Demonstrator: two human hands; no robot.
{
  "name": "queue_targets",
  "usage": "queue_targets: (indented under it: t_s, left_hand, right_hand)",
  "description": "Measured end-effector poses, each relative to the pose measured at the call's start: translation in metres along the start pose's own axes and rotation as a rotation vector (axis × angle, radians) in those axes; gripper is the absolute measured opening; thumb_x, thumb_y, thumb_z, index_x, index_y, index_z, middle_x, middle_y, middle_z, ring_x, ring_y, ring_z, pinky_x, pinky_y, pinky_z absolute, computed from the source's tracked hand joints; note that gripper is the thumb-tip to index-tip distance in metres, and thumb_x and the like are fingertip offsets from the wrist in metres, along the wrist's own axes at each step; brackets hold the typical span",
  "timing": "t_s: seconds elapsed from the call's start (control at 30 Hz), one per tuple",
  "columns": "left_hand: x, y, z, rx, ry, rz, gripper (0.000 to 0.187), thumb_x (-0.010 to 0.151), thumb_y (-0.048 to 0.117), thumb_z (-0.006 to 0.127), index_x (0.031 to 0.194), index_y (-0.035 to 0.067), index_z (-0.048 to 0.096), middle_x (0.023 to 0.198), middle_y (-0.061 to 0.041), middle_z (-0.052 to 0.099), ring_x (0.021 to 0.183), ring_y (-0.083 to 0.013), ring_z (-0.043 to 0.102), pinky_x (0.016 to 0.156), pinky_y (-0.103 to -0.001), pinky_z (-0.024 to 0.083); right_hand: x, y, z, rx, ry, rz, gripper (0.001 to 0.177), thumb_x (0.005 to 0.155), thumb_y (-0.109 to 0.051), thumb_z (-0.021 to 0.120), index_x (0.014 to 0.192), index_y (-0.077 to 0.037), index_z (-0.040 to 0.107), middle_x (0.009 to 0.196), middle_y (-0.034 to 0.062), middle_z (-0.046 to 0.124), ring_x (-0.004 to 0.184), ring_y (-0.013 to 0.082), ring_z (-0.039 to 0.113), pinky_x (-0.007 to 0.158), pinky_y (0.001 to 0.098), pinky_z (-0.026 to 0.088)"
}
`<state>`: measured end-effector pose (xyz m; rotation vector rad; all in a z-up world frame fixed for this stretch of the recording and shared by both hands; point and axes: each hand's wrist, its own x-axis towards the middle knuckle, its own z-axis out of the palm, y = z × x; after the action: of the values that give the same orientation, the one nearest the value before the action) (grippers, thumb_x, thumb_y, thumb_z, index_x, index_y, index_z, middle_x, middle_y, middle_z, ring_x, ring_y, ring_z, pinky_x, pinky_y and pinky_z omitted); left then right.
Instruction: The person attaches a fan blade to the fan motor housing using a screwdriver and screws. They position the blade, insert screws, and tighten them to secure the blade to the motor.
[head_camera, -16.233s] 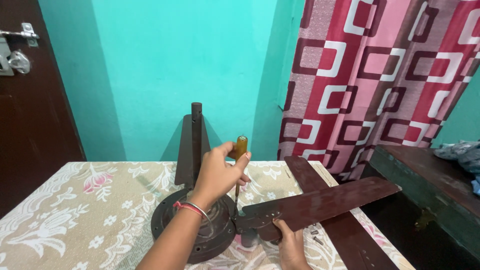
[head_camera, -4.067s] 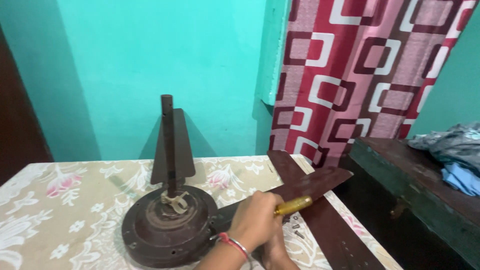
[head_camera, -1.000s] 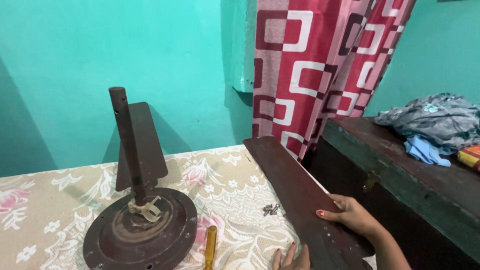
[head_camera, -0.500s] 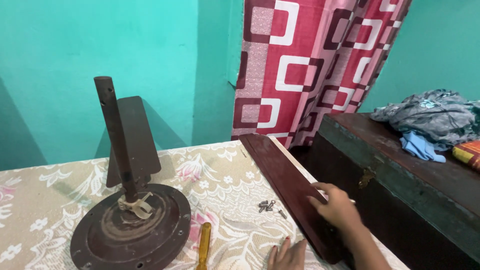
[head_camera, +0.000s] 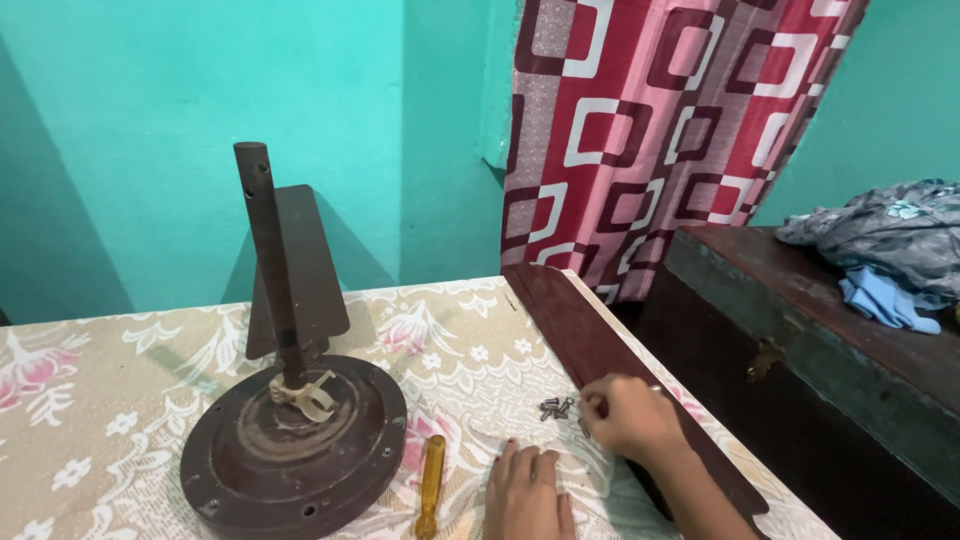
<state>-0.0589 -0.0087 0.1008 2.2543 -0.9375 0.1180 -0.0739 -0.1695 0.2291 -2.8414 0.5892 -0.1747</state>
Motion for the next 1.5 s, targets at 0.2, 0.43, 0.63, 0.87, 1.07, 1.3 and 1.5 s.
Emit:
queue_targets:
  t_s: [0.2, 0.43, 0.63, 0.87, 1.07, 1.3, 1.5]
  left_hand:
    - [-0.006, 0.020, -0.014, -0.012, -0.050, -0.022, 0.041, 0.090, 0.013, 0.062, 0.127, -0.005, 0.061, 0.142, -0.033, 0.044, 0.144, -0.0532, 0.027, 0.118, -0.066, 0.017]
    - [-0.005, 0.039, -0.034, 0.034, -0.166, -0.103, 0.034, 0.098, 0.010, 0.055, 0.127, -0.007, 0.061, 0.147, -0.034, 0.041, 0.148, -0.0504, 0.024, 0.121, -0.064, 0.013]
    - [-0.007, 0.043, -0.038, 0.051, -0.156, -0.101, 0.035, 0.099, 0.009, 0.052, 0.128, -0.008, 0.060, 0.147, -0.033, 0.041, 0.148, -0.0480, 0.026, 0.122, -0.063, 0.013]
    - [-0.008, 0.042, -0.031, 0.101, -0.162, -0.084, 0.035, 0.099, 0.001, 0.045, 0.130, -0.008, 0.060, 0.148, -0.035, 0.041, 0.148, -0.0484, 0.026, 0.121, -0.065, 0.012]
    - [-0.001, 0.039, -0.025, 0.095, -0.226, -0.121, 0.035, 0.100, 0.004, 0.048, 0.132, -0.004, 0.059, 0.153, -0.031, 0.037, 0.151, -0.0472, 0.022, 0.122, -0.066, 0.008]
    - [0.005, 0.035, -0.018, 0.079, -0.321, -0.167, 0.037, 0.102, 0.010, 0.050, 0.137, -0.001, 0.055, 0.158, -0.029, 0.030, 0.154, -0.0455, 0.014, 0.124, -0.066, 0.002]
    - [0.007, 0.027, -0.005, 0.059, -0.302, -0.157, 0.040, 0.101, 0.015, 0.053, 0.138, 0.002, 0.053, 0.157, -0.027, 0.029, 0.153, -0.0444, 0.013, 0.123, -0.066, 0.000]
  right_hand:
    - [0.017, 0.043, 0.016, -0.162, -0.015, 0.164, 0.098, 0.070, -0.065, 0.077, 0.154, -0.025, 0.044, 0.144, 0.0088, 0.060, 0.130, 0.0284, 0.061, 0.108, 0.0487, 0.050]
    - [0.042, 0.077, 0.030, -0.045, -0.132, 0.309, 0.136, 0.053, -0.077, 0.078, 0.165, -0.022, 0.023, 0.151, 0.0263, 0.048, 0.137, 0.0416, 0.055, 0.108, 0.0507, 0.050]
    - [0.042, 0.087, 0.025, 0.003, -0.094, 0.331, 0.155, 0.035, -0.075, 0.089, 0.164, -0.018, 0.025, 0.144, 0.0284, 0.054, 0.135, 0.0469, 0.055, 0.111, 0.0519, 0.049]
    - [0.047, 0.089, 0.020, -0.010, -0.157, 0.431, 0.155, 0.032, -0.070, 0.098, 0.160, -0.011, 0.033, 0.145, 0.0284, 0.053, 0.140, 0.0474, 0.048, 0.116, 0.0579, 0.040]
    - [0.060, 0.116, 0.013, 0.426, -0.149, 0.438, 0.144, 0.034, -0.036, 0.104, 0.153, 0.007, 0.036, 0.138, 0.0335, 0.062, 0.132, 0.0445, 0.065, 0.115, 0.0478, 0.049]
    - [0.077, 0.130, 0.015, 0.355, -0.195, 0.506, 0.118, 0.045, -0.031, 0.106, 0.142, 0.011, 0.053, 0.135, 0.0330, 0.061, 0.130, 0.0458, 0.062, 0.109, 0.0504, 0.049]
    - [0.083, 0.141, 0.007, 0.516, -0.244, 0.531, 0.079, 0.053, -0.026, 0.101, 0.118, 0.009, 0.074, 0.124, 0.0290, 0.072, 0.124, 0.0410, 0.065, 0.106, 0.0463, 0.048]
